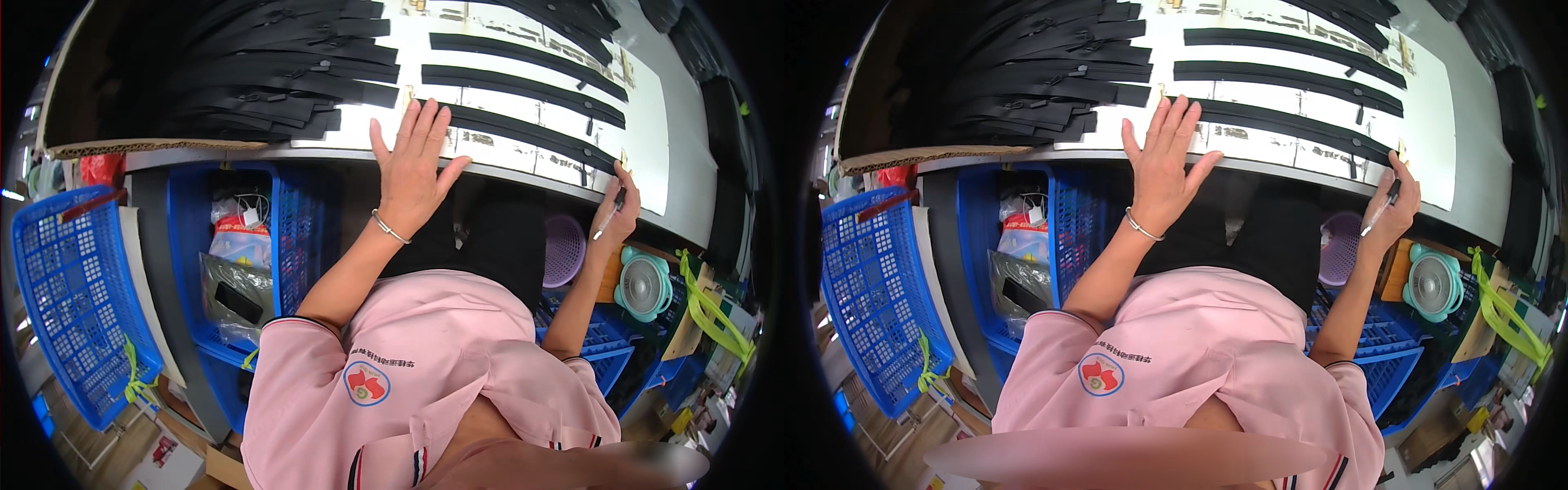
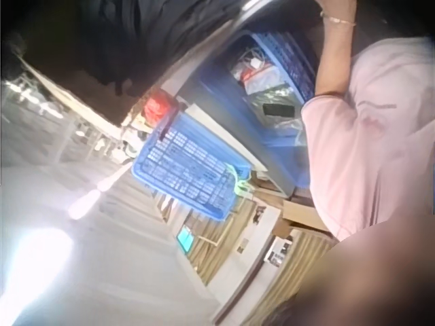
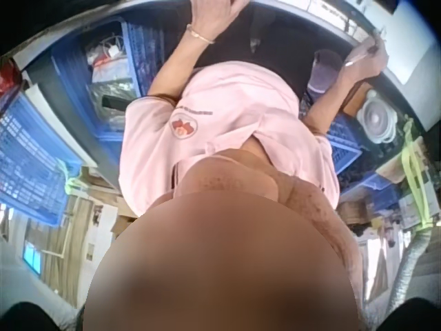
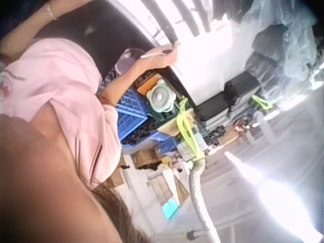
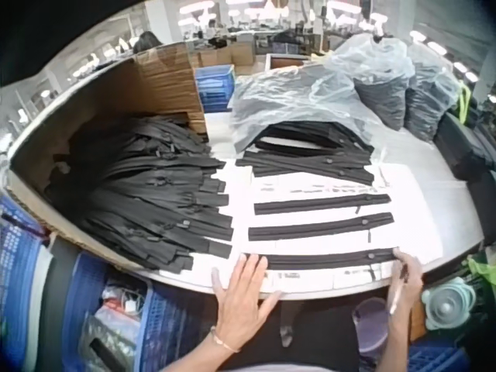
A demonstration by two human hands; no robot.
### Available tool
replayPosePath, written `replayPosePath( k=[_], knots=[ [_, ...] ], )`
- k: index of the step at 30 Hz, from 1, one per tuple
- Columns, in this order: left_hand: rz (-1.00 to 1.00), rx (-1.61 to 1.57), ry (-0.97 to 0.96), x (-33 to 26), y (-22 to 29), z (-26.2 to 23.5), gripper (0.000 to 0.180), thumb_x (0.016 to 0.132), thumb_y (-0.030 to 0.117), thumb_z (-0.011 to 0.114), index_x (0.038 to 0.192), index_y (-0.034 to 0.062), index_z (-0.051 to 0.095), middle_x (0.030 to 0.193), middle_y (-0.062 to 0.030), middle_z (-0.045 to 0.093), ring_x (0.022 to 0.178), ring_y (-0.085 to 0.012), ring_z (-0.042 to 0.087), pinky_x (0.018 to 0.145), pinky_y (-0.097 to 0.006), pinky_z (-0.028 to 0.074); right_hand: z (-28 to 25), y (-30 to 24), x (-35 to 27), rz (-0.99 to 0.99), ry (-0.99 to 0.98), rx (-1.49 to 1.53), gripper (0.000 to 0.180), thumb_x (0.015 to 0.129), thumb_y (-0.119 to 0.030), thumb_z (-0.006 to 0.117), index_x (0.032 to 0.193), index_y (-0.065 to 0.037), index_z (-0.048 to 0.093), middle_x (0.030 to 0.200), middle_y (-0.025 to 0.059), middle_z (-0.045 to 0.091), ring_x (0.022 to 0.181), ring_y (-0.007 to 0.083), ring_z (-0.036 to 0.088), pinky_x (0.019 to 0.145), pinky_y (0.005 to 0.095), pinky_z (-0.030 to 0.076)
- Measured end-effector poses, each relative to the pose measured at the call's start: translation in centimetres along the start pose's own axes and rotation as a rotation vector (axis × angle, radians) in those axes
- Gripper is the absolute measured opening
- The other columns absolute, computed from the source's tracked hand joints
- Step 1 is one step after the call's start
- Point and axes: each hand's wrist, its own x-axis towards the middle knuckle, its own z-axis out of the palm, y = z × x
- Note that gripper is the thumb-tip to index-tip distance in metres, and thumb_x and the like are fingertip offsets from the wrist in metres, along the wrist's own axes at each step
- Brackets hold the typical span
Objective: Marking black webbing straps with a pen using a template on a workbench.
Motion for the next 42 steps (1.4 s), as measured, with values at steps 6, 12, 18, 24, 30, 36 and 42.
replayPosePath(
  k=[6, 12, 18, 24, 30, 36, 42],
  knots=[
    [0.041, 0.014, 0.044, 0.1, 0.0, 0.2, 0.07, 0.088, 0.042, 0.075, 0.144, 0.0075, 0.054, 0.15, -0.0108, 0.052, 0.145, -0.028, 0.041, 0.116, -0.067, 0.013, 2.0, -9.4, 1.9, 0.289, -0.238, 0.837, 0.026, 0.104, -0.017, 0.06, 0.12, 0.0, 0.07, 0.097, 0.009, 0.076, 0.083, 0.0095, 0.065, 0.078, 0.0222, 0.051],
    [0.004, 0.0, 0.013, 0.1, 0.1, 0.1, 0.069, 0.09, 0.042, 0.073, 0.147, 0.0105, 0.052, 0.153, -0.0082, 0.05, 0.146, -0.0273, 0.041, 0.118, -0.063, 0.009, 6.8, -16.6, 1.6, 0.175, -0.472, 0.956, 0.019, 0.1, -0.016, 0.066, 0.099, 0.0, 0.075, 0.087, 0.003, 0.074, 0.068, 0.006, 0.063, 0.058, 0.0228, 0.048],
    [0.005, -0.013, 0.018, 0.1, 0.1, 0.1, 0.068, 0.09, 0.043, 0.073, 0.146, 0.0105, 0.053, 0.153, -0.0077, 0.051, 0.146, -0.0271, 0.04, 0.118, -0.063, 0.009, 9.9, -16.7, 1.0, 0.002, -0.484, 0.809, 0.022, 0.096, -0.011, 0.069, 0.088, 0.009, 0.071, 0.09, 0.0046, 0.075, 0.066, 0.0112, 0.069, 0.058, 0.0243, 0.05],
    [0.005, -0.013, 0.039, 0.0, -0.1, 0.3, 0.067, 0.09, 0.045, 0.072, 0.145, 0.0105, 0.054, 0.151, -0.0067, 0.052, 0.145, -0.026, 0.041, 0.118, -0.061, 0.01, 10.1, -16.7, 0.9, -0.07, -0.502, 0.737, 0.021, 0.096, -0.011, 0.069, 0.086, 0.008, 0.071, 0.093, 0.0059, 0.076, 0.064, 0.014, 0.069, 0.056, 0.0259, 0.05],
    [0.011, 0.006, 0.051, 0.0, -0.2, 0.5, 0.067, 0.09, 0.045, 0.072, 0.145, 0.0107, 0.055, 0.15, -0.0065, 0.053, 0.145, -0.0258, 0.042, 0.118, -0.061, 0.01, 10.0, -16.8, 1.0, -0.174, -0.497, 0.558, 0.021, 0.098, -0.013, 0.068, 0.091, 0.005, 0.074, 0.087, 0.0032, 0.074, 0.069, 0.0082, 0.065, 0.061, 0.0231, 0.048],
    [0.028, 0.014, 0.068, 0.1, -0.2, 0.5, 0.069, 0.087, 0.042, 0.075, 0.143, 0.0083, 0.055, 0.149, -0.0094, 0.053, 0.144, -0.0272, 0.043, 0.116, -0.066, 0.016, 9.4, -16.5, 1.0, -0.068, -0.582, 0.741, 0.018, 0.094, -0.016, 0.071, 0.091, 0.001, 0.075, 0.071, 0.0081, 0.072, 0.06, 0.0122, 0.065, 0.057, 0.0254, 0.049],
    [0.029, 0.012, 0.065, 0.1, 0.0, 0.5, 0.068, 0.086, 0.042, 0.076, 0.143, 0.0086, 0.056, 0.148, -0.0091, 0.054, 0.144, -0.0274, 0.043, 0.116, -0.066, 0.015, 9.7, -16.2, 0.8, -0.169, -0.569, 0.688, 0.019, 0.094, -0.017, 0.07, 0.091, 0.001, 0.074, 0.073, 0.0066, 0.072, 0.057, 0.0126, 0.063, 0.055, 0.0267, 0.048]
  ],
)
